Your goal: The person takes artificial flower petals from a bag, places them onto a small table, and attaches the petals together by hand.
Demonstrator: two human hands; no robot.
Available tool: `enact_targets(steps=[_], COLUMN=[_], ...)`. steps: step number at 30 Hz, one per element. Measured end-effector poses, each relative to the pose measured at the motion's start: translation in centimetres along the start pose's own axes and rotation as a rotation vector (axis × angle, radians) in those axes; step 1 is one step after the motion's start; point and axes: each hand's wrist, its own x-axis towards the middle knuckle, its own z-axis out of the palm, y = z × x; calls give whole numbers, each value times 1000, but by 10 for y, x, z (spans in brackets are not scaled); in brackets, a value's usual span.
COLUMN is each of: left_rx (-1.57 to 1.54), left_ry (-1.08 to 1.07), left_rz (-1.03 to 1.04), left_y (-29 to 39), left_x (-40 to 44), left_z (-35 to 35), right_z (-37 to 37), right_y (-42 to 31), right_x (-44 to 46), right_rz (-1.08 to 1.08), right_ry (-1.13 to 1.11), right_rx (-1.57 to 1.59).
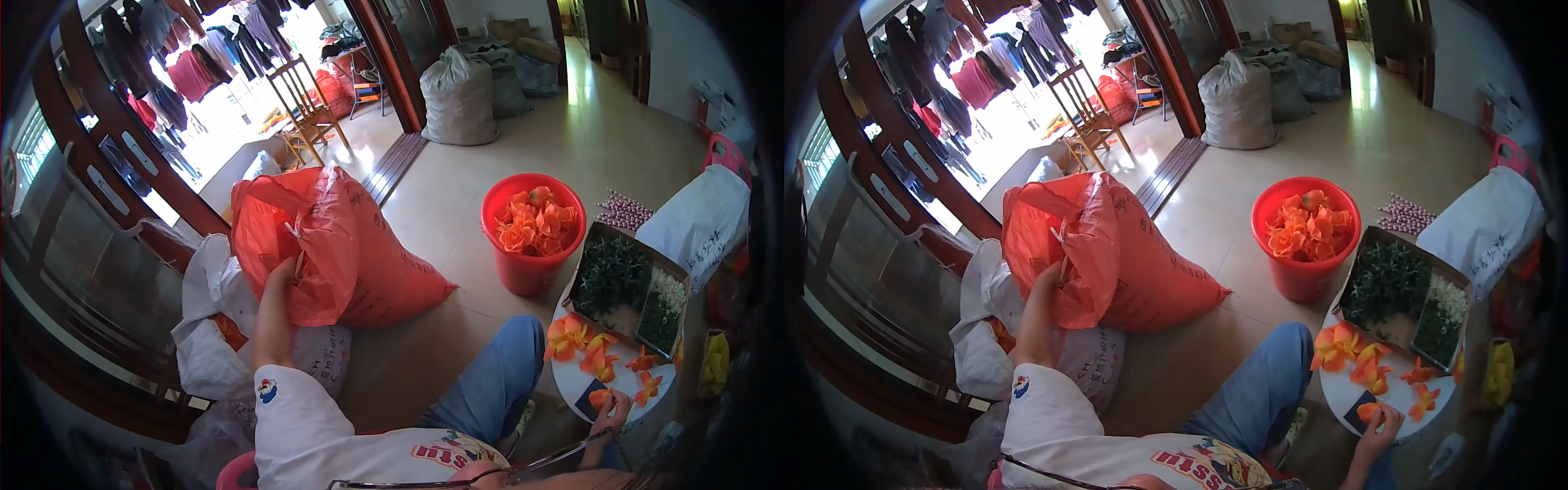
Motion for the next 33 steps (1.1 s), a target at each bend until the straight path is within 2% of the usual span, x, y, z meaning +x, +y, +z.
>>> enact_targets(steps=[1, 4, 7, 8, 10, 13, 16, 19, 22, 28, 31, 33], left_rx=[69, -198, -463, -499, -571, -455, -295, -257, -523, -712, -797, -631], left_ry=[23, 66, 505, 432, 283, 27, -26, 261, 532, 798, 745, 607], left_rz=[60, -298, -63, -45, -14, -35, -110, -29, -79, -84, -187, -221], left_y=[-4, 3, 8, 10, 54, 54, 65, 42, 34, 9, 5, 7], left_x=[1, 1, -9, -14, -53, -63, -69, -53, -46, -36, -34, -33], left_z=[1, -15, -26, -29, -47, -42, -44, -38, -46, -57, -64, -67], right_z=[0, -2, -2, -2, 0, -1, -2, -1, -2, 1, 0, -1], right_y=[1, -2, -3, -2, 0, -2, -1, 4, 0, 3, 3, 3], right_x=[-1, 1, 2, 2, 3, 4, 2, 2, 4, 2, 2, 2], right_rz=[1, -2, -2, 0, -11, 12, 10, -8, 5, 18, 31, 35], right_ry=[2, -2, -13, -17, -16, -43, -52, -50, -61, -45, -55, -65], right_rx=[-2, -6, -4, -3, 6, 12, 6, 5, -4, 19, 16, 19])
